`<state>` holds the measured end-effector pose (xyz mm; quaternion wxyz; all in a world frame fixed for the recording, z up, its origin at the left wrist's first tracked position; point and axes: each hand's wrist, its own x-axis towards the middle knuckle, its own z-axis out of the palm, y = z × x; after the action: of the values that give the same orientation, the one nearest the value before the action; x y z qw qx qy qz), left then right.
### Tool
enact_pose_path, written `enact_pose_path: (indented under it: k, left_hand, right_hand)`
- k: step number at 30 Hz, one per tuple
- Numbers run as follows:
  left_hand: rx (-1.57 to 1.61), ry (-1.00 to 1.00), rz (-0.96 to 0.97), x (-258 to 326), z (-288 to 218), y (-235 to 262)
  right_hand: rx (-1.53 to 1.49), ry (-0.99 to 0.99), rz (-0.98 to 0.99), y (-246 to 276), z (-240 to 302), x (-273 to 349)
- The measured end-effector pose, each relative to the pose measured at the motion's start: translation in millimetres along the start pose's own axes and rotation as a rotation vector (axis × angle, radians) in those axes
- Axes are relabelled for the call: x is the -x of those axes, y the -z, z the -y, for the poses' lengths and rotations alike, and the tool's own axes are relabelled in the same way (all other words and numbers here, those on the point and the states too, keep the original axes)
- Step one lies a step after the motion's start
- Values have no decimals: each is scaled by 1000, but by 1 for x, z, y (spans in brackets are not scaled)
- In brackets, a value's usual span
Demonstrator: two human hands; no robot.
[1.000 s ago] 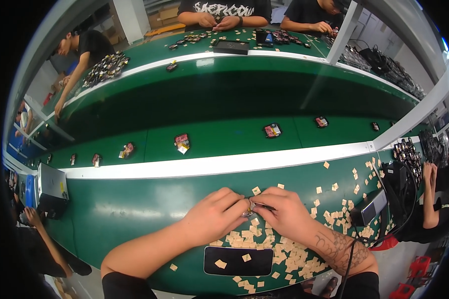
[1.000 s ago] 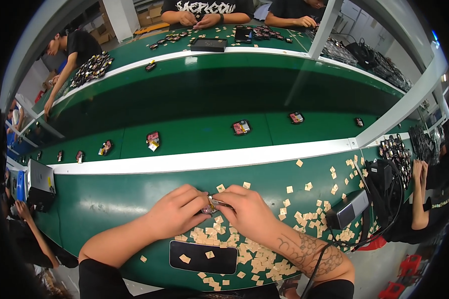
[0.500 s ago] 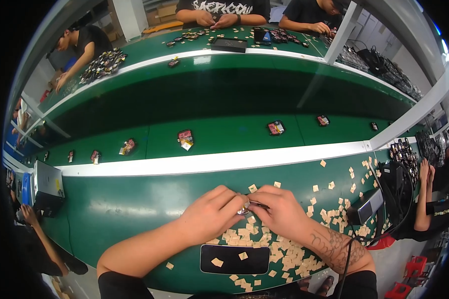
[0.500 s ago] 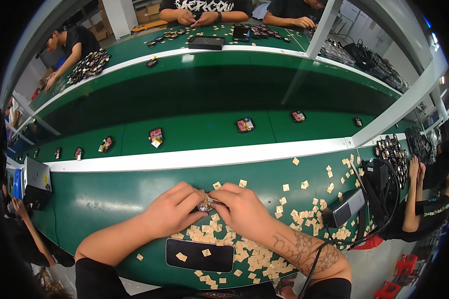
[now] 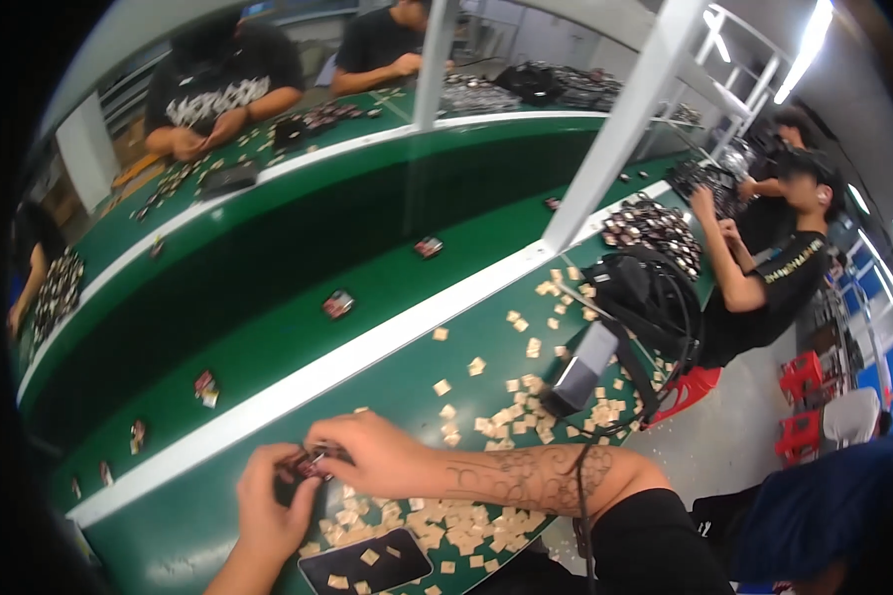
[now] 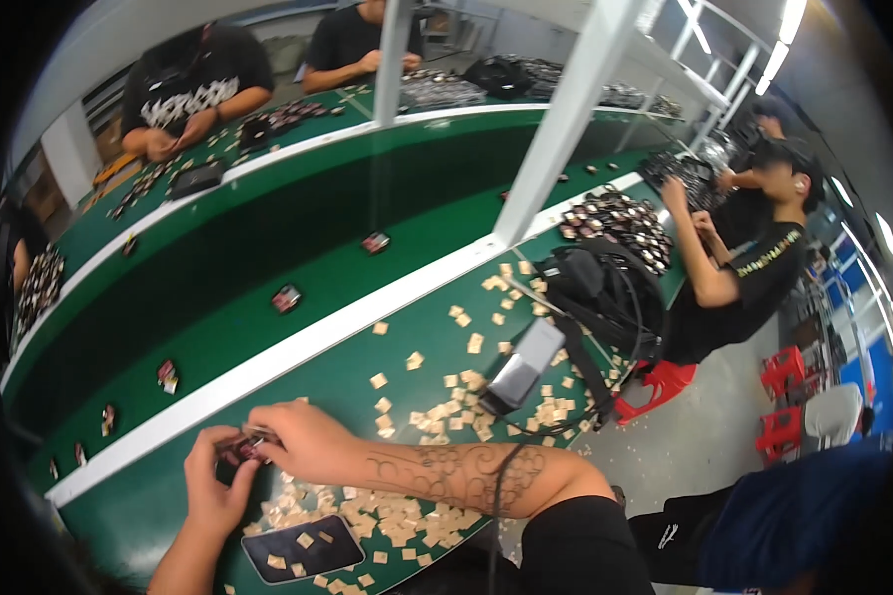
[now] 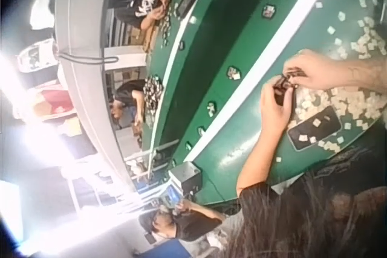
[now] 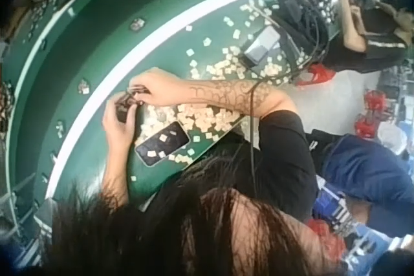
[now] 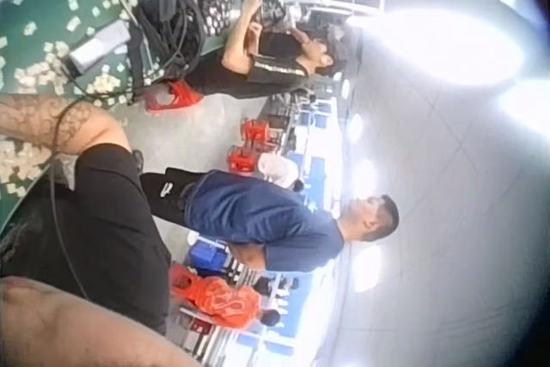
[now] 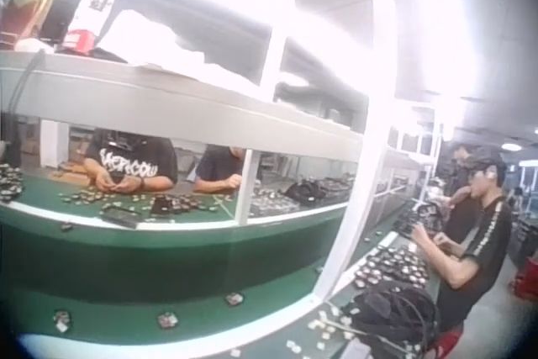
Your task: Assembling small electronic modules by manually applying adhesive pads or square components onto them at a factory line.
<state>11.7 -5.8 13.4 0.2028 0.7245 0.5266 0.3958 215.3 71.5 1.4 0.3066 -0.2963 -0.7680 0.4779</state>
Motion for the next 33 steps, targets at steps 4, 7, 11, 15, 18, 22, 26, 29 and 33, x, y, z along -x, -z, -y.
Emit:
enact_pose_path:
  k: [4, 7, 11, 15, 18, 22, 26, 29, 33]
  left_hand:
    - [172, 172, 72, -17, 9, -12]
    - [198, 212, 17, -43, 19, -15]
    - [-99, 169, -69, -116, 52, -30]
    - [-464, 33, -146, -143, 81, -32]
    - [-575, 75, -93, -135, 76, -19]
    - [-844, 142, -125, -88, 87, 28]
    - [-595, 83, -82, -66, 100, 41]
    - [-452, 45, -50, -74, 91, 39]
    - [-356, 82, -27, -72, 79, 42]
  right_hand:
    - [-27, -48, -37, 12, -1, 1]
    - [65, -15, -182, 7, -2, 4]
    - [182, -2, -249, 17, -14, 6]
    - [180, 48, -183, 13, -24, 2]
    - [152, 154, -167, 16, -32, 1]
    - [106, 149, -61, 22, -9, 0]
    - [149, 73, -57, 19, -9, -1]
    - [174, 21, -92, 26, -7, 5]
    - [204, 189, -113, 25, -10, 2]
